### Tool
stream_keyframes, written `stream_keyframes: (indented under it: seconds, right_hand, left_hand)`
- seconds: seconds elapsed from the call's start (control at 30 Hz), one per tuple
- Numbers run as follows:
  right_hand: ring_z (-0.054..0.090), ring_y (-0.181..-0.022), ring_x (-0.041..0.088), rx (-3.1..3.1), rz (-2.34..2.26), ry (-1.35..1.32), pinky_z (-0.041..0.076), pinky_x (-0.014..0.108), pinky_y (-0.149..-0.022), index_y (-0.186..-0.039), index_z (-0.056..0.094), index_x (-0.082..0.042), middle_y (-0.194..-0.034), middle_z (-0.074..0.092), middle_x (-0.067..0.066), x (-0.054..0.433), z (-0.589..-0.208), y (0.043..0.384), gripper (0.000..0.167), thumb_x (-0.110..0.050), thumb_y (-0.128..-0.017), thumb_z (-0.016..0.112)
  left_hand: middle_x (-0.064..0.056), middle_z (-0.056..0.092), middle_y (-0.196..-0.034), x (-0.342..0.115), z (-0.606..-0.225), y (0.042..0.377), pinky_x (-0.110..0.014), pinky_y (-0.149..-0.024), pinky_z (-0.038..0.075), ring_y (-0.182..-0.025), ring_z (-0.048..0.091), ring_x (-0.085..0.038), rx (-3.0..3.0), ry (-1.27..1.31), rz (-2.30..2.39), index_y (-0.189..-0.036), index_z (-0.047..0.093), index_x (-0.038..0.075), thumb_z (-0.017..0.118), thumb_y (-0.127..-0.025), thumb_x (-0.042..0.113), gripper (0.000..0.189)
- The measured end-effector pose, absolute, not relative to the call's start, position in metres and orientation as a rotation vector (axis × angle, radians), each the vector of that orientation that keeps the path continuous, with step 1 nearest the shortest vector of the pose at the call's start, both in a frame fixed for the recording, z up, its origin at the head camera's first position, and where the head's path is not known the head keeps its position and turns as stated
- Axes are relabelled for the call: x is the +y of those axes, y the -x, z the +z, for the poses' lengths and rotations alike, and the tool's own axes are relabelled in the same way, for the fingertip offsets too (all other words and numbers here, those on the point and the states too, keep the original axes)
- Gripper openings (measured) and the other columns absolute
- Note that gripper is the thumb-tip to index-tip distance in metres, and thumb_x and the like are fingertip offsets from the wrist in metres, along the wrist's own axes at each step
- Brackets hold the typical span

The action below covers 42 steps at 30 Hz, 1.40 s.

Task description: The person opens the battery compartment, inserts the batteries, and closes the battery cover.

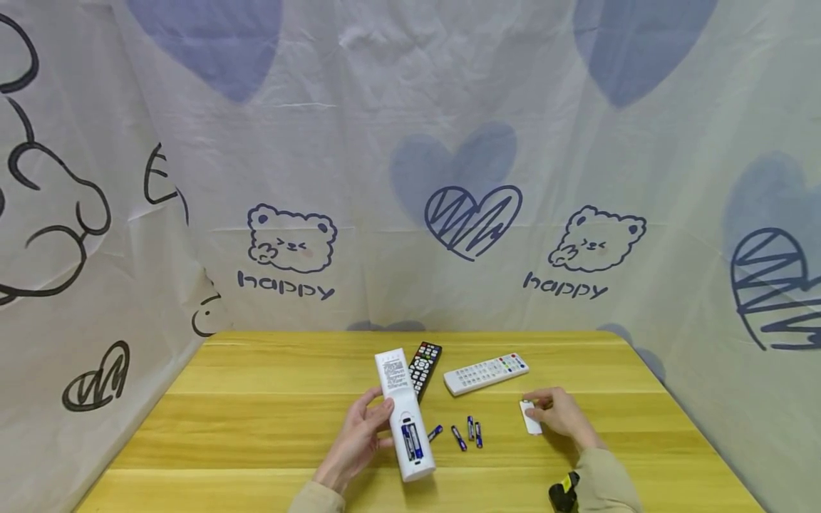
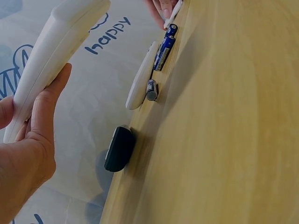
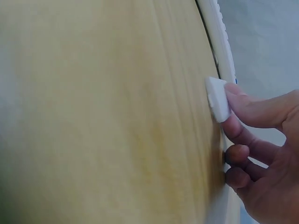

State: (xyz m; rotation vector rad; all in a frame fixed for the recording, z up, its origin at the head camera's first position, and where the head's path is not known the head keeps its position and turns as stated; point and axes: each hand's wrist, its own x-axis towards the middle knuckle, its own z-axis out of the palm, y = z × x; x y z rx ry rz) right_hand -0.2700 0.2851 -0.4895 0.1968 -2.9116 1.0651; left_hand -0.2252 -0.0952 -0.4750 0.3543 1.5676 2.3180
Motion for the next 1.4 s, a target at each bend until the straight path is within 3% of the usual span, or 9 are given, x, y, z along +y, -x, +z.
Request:
stream_keyframes:
  seconds: [0.3, 0.67, 0.93, 1.4]
  right_hand:
    - [0.056, -0.075, 0.009, -2.784, 1.156, -0.155, 0.046, 0.021, -0.064, -0.099, 0.077, 0.003, -0.090, 0.075, 0.015, 0.285, -0.497, 0.269, 0.012, -0.003, -0.089, 0.072]
    - [0.058, -0.076, 0.004, -2.695, 1.325, -0.107, 0.048, 0.018, -0.066, -0.101, 0.077, 0.003, -0.095, 0.077, 0.017, 0.281, -0.495, 0.262, 0.014, -0.005, -0.090, 0.072]
    - [0.056, -0.071, 0.002, -2.619, 1.516, -0.089, 0.046, 0.018, -0.058, -0.106, 0.074, 0.005, -0.096, 0.076, 0.019, 0.266, -0.493, 0.258, 0.020, -0.006, -0.090, 0.072]
    - [0.059, -0.076, 0.002, -2.543, 1.669, -0.150, 0.048, 0.017, -0.070, -0.110, 0.072, 0.004, -0.097, 0.076, 0.016, 0.227, -0.476, 0.247, 0.023, -0.009, -0.091, 0.071]
  left_hand:
    - [0.007, 0.074, -0.100, -0.095, -0.476, 0.226, -0.021, -0.071, 0.063, -0.091, 0.071, -0.009, 1.569, -0.349, 2.317, -0.149, 0.021, -0.009, 0.051, -0.105, 0.017, 0.059]
    - [0.007, 0.074, -0.100, -0.095, -0.477, 0.228, -0.023, -0.074, 0.064, -0.092, 0.071, -0.009, 1.570, -0.333, 2.312, -0.150, 0.020, -0.009, 0.049, -0.106, 0.016, 0.059]
    - [0.006, 0.074, -0.100, -0.096, -0.478, 0.228, -0.022, -0.073, 0.063, -0.091, 0.071, -0.009, 1.568, -0.346, 2.303, -0.152, 0.017, -0.009, 0.050, -0.106, 0.017, 0.062]
    - [0.005, 0.074, -0.101, -0.095, -0.479, 0.228, -0.026, -0.078, 0.064, -0.093, 0.071, -0.011, 1.562, -0.345, 2.302, -0.152, 0.018, -0.008, 0.050, -0.106, 0.017, 0.062]
